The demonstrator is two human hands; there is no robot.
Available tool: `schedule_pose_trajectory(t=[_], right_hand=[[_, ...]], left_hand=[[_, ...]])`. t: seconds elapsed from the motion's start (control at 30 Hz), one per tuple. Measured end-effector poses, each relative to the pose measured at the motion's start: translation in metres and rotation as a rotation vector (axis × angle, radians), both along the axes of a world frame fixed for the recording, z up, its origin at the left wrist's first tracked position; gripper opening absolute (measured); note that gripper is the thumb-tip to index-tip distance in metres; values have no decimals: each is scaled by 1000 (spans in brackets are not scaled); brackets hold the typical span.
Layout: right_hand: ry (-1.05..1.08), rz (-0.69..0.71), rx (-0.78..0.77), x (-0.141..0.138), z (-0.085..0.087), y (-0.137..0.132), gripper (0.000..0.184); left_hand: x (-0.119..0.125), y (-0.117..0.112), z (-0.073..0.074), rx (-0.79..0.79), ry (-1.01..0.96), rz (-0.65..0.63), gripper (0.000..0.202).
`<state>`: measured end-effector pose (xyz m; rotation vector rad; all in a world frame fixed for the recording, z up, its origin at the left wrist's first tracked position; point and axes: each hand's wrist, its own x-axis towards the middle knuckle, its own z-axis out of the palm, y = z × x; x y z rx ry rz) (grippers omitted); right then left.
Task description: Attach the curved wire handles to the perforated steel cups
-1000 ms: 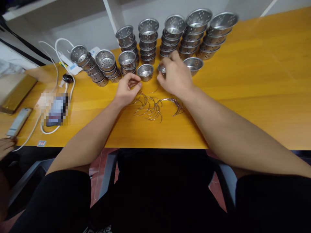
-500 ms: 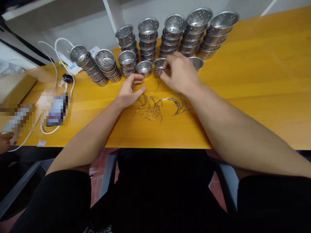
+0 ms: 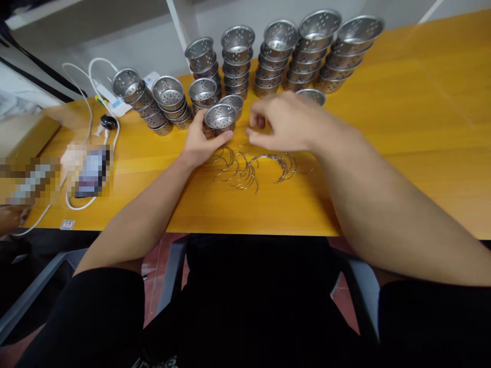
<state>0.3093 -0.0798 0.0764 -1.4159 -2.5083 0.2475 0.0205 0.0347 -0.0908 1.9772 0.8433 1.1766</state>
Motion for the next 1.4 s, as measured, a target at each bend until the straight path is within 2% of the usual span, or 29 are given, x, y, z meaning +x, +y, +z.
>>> schedule_pose_trajectory(t=[0.07,0.13,0.3,0.4,0.6,0.77,0.9,1.1,1.23,1.4], right_hand=[[-140,84,-164,2,2,3,16],[-201,124,-249,1,-1,6,19],[-240,153,-294,-10,-14,11,11],[-234,128,-308,-12,-21,14,16],[-325,92,-283,-22,-20,9,13],[-417,59,-276,-32,-18,3,7],[-465,51,-251,-38,-18,3,4],[-542,78,-238,-48,-4,-5,4],[-564,112,-238,-44,-3,-6,7],[-447,124,-178,-26,-13,4,5]], left_hand=[[-1,1,-1,-7,7,5,98],[-1,2,-3,4,11,7,98],[1,5,-6,142,44,68,91],[-1,7,-5,226,89,118,81],[0,3,-3,191,71,130,78],[6,-3,2,53,34,86,92],[8,-7,9,53,47,76,92],[10,-21,26,3,31,97,96],[8,-25,30,31,47,105,100],[4,-17,24,104,45,155,89]])
